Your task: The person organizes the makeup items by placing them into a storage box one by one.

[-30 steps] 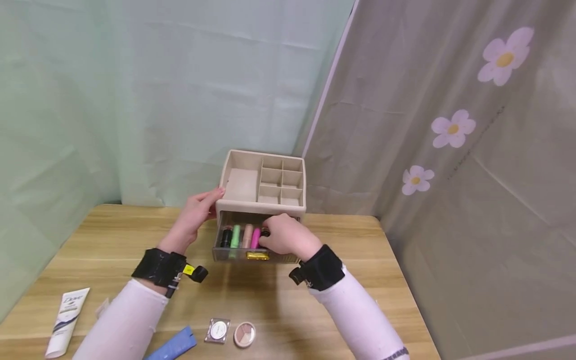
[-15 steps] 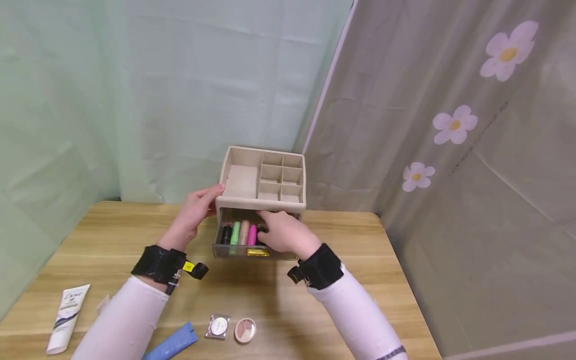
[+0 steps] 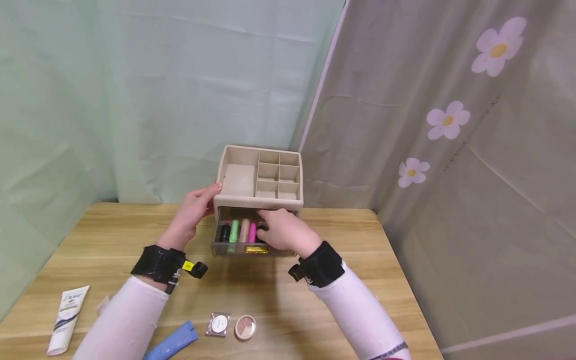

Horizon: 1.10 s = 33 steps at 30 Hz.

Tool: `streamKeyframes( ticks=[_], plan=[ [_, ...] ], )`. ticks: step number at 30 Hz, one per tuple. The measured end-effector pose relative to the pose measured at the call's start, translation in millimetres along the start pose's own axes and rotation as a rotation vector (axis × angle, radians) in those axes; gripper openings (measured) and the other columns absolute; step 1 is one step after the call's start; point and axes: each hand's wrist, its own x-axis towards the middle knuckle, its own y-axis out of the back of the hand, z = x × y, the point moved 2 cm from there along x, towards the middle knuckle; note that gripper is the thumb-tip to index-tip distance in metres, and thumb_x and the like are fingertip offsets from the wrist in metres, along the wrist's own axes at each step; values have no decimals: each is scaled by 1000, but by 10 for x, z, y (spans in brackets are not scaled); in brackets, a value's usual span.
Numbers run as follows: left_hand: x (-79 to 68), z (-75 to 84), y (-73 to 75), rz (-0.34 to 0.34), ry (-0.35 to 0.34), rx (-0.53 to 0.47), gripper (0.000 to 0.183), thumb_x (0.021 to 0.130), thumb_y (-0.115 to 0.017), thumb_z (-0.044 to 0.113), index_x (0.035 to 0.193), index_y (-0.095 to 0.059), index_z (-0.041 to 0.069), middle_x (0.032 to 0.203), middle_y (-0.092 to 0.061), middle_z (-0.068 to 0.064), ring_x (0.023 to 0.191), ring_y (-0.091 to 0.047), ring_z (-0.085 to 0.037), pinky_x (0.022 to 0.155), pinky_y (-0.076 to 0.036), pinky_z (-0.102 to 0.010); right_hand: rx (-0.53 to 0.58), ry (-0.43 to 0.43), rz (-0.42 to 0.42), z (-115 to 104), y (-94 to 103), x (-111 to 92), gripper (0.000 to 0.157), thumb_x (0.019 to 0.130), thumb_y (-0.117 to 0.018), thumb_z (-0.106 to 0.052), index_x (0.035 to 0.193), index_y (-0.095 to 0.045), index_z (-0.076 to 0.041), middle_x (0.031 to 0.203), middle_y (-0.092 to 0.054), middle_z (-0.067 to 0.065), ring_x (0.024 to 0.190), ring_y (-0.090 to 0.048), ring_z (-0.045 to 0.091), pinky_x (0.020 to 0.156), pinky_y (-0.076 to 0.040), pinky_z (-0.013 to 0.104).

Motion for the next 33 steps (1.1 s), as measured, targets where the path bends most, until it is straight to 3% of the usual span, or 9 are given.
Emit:
streamKeyframes(
  ticks=[9, 18, 23, 33],
  plan=[
    [57, -44, -28, 9, -2, 15, 66, 102, -68, 56, 146, -66, 6, 130, -73, -20, 104, -69, -21, 88, -56, -31, -31, 18, 23, 15, 3, 0, 45, 109, -57, -16, 153, -58, -8, 127, -69, 13, 96, -62, 24, 89, -52, 42],
    [73, -65, -23, -9, -1, 9, 66, 103, -66, 55, 148, -64, 7, 136, -70, -21, 99, -68, -12, 87, -54, -29, -47, 31, 39, 5, 6, -23, 37, 112, -51, -12, 147, -62, -6, 132, -67, 16, 98, -62, 26, 89, -52, 44],
    [93, -59, -27, -4, 5, 6, 66, 103, -67, 57, 147, -65, 8, 136, -70, -20, 100, -67, -14, 87, -54, -29, -37, 20, 39, 7, 17, -33, 40, 112, -50, -12, 151, -60, -5, 140, -66, 16, 102, -62, 26, 92, -51, 44],
    [126, -74, -19, -8, 4, 14, 67, 103, -67, 57, 146, -65, 6, 135, -70, -20, 103, -66, -17, 90, -53, -31, -47, 8, 43, 0, 17, -36, 40, 112, -48, -10, 149, -62, -5, 139, -67, 18, 104, -65, 26, 95, -53, 45]
  ],
)
